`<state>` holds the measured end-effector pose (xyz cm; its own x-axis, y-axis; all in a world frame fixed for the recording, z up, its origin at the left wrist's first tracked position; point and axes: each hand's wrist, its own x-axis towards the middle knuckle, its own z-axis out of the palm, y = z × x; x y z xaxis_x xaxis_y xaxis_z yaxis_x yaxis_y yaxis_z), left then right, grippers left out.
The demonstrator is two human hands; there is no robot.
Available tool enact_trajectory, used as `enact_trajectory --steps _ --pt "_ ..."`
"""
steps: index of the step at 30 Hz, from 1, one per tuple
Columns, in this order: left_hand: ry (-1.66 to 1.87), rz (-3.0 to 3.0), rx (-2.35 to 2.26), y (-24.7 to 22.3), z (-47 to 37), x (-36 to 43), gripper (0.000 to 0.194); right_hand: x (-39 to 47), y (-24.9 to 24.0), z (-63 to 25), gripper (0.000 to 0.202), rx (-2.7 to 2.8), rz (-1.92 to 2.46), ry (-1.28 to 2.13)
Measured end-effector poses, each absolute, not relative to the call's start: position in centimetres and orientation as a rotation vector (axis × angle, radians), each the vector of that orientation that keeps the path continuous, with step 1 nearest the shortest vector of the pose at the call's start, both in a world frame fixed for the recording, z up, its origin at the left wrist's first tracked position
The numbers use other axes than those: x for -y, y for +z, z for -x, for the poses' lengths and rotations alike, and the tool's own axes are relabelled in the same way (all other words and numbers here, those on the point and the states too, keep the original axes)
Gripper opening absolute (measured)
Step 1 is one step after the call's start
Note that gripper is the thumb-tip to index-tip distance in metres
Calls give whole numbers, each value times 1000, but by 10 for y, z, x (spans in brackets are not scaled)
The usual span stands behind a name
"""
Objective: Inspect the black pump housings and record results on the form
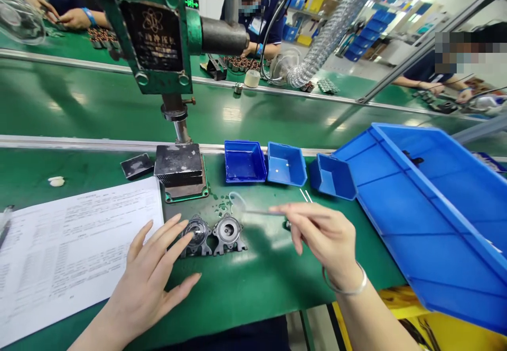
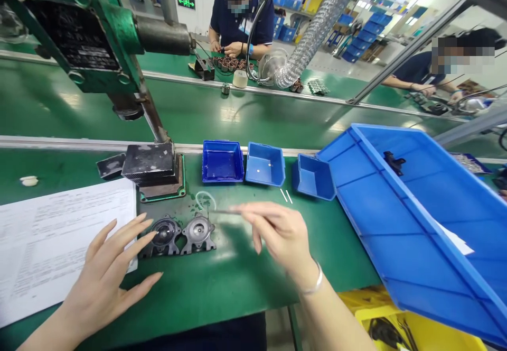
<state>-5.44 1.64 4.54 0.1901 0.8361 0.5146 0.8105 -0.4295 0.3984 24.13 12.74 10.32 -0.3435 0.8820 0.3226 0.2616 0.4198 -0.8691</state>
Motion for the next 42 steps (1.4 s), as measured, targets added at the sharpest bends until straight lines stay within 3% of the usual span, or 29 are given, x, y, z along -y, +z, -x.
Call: enact_trajectory --steps 5,14,22,32,42 --pt "1002 -2427 -1585 46 39 -20 64 -101 100 -243 29 2077 803 942" --pt "744 -2574 -1509 39 24 -27 73 -103 92 -231 20 2185 673 846" --pt "609 -2700 -1473 36 26 -30 62 -105 82 -231 20 2164 689 900" --pt "518 -2726 -1493 37 28 -28 56 -98 65 -246 17 1852 1030 937" --pt "364 -2859 -1429 38 34 -31 51 -96 68 -245 22 1963 937 913"
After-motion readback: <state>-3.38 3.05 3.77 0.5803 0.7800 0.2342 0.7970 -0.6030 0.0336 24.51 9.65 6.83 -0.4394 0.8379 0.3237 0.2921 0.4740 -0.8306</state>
